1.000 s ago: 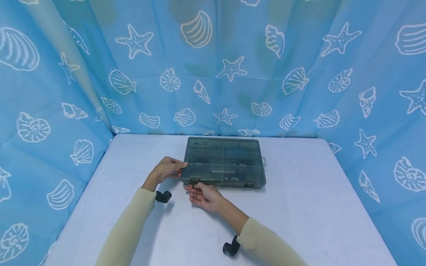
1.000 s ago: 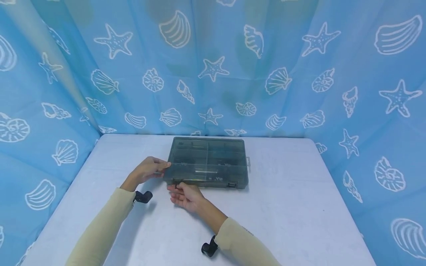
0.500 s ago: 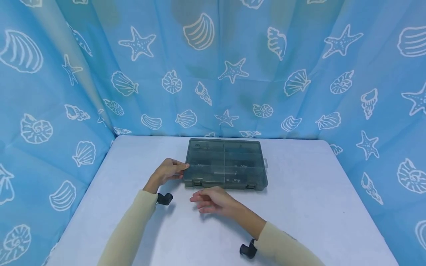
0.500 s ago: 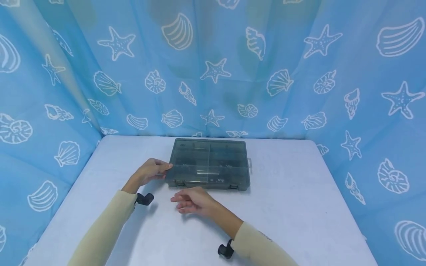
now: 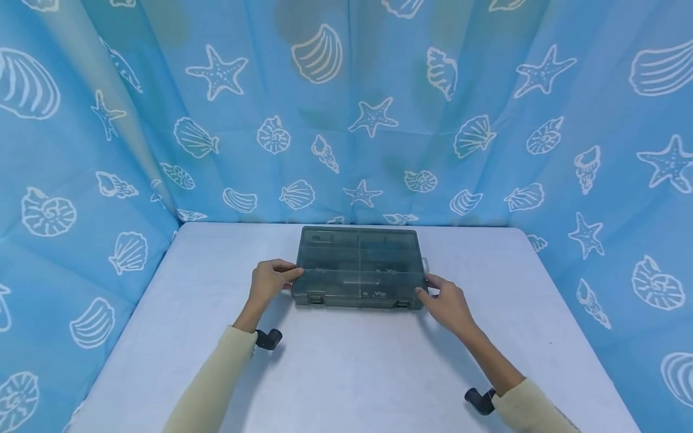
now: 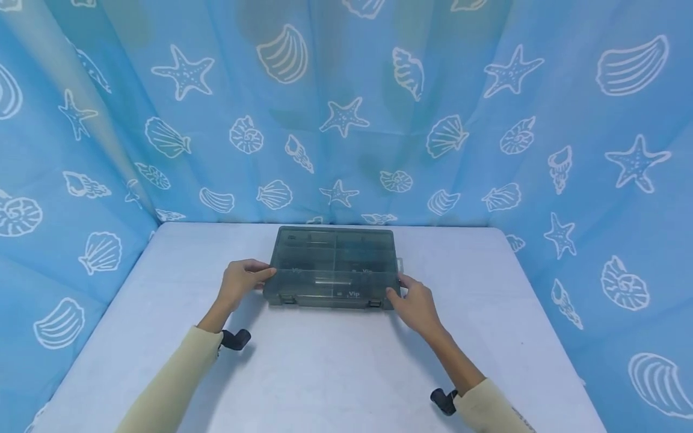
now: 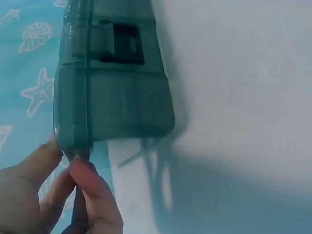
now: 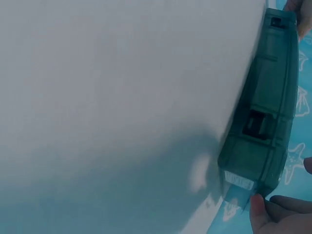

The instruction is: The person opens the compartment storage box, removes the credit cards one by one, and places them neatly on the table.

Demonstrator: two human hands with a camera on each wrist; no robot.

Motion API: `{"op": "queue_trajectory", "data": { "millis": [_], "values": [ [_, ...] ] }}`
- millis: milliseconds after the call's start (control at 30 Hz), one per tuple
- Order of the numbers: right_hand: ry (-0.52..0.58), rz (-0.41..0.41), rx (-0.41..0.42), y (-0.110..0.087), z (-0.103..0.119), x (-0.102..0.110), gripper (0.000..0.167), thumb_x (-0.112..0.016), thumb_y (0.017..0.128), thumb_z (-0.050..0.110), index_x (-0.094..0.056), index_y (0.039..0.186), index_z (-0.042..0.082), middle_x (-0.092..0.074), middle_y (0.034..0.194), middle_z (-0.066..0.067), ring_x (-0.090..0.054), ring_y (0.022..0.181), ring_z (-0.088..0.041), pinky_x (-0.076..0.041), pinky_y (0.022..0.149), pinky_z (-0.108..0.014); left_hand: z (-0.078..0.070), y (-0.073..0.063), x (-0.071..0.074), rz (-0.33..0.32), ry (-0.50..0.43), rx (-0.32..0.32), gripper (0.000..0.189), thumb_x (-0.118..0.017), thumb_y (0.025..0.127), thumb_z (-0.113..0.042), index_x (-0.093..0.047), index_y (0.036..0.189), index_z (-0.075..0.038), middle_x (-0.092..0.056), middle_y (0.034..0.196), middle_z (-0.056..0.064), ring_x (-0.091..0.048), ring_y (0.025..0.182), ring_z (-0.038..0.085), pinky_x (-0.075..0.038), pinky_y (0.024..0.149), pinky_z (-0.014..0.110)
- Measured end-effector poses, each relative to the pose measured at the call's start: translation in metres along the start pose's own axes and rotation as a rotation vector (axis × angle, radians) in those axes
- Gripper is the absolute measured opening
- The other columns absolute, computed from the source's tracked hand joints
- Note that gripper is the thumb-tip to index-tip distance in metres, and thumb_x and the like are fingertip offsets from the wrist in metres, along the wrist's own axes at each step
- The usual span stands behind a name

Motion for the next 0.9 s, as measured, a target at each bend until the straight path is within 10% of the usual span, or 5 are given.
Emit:
{"op": "queue_trajectory", "data": {
  "millis": [233,400,633,900],
  "values": [
    [0.139,0.006,-0.035,0.003,0.001,0.009,0.053,-0.056,0.1,0.027,-0.047,0.139,-0.006,-0.054,0.135,-0.024,-0.05,0.126,-0.039,-0.046,0.098,-0.051,-0.005,0.001,0.002,0.023,-0.082,0.045,0.034,-0.072,0.089,-0.033,-0.074,0.102,-0.001,-0.071,0.097,0.013,-0.068,0.08,0.022,-0.057,0.074,0.036],
    [0.274,-0.049,-0.075,0.02,0.012,0.041,0.058,-0.049,0.101,0.043,-0.047,0.141,0.001,-0.052,0.139,-0.018,-0.048,0.128,-0.035,-0.039,0.105,-0.051,-0.014,0.031,0.012,0.036,-0.298,-0.01,0.053,-0.062,0.094,-0.047,-0.071,0.106,0.003,-0.069,0.097,0.015,-0.067,0.087,0.022,-0.057,0.078,0.032],
    [0.475,-0.11,0.032,0.067,0.047,0.076,0.073,-0.041,0.1,0.057,-0.04,0.145,-0.001,-0.046,0.144,-0.018,-0.045,0.131,-0.035,-0.038,0.107,-0.047,-0.078,0.052,0.029,0.078,-0.418,-0.03,0.058,-0.046,0.103,-0.041,-0.058,0.122,0.013,-0.06,0.118,0.026,-0.061,0.108,0.032,-0.052,0.091,0.032],
    [0.702,-0.03,0.048,0.123,0.06,0.077,0.073,-0.033,0.103,0.054,-0.021,0.154,0.005,-0.023,0.159,-0.012,-0.023,0.145,-0.027,-0.025,0.115,-0.045,-0.103,0.083,0.019,0.118,-0.387,-0.056,0.079,-0.035,0.098,-0.063,-0.047,0.141,0.002,-0.046,0.145,0.017,-0.044,0.133,0.027,-0.04,0.106,0.035]
  ]
}}
Point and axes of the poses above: each hand's wrist, its own y-axis towards the middle knuckle, its own x-axis out of the back of the hand, z = x × y, the point moved 10 cm from there along y, towards the middle knuckle
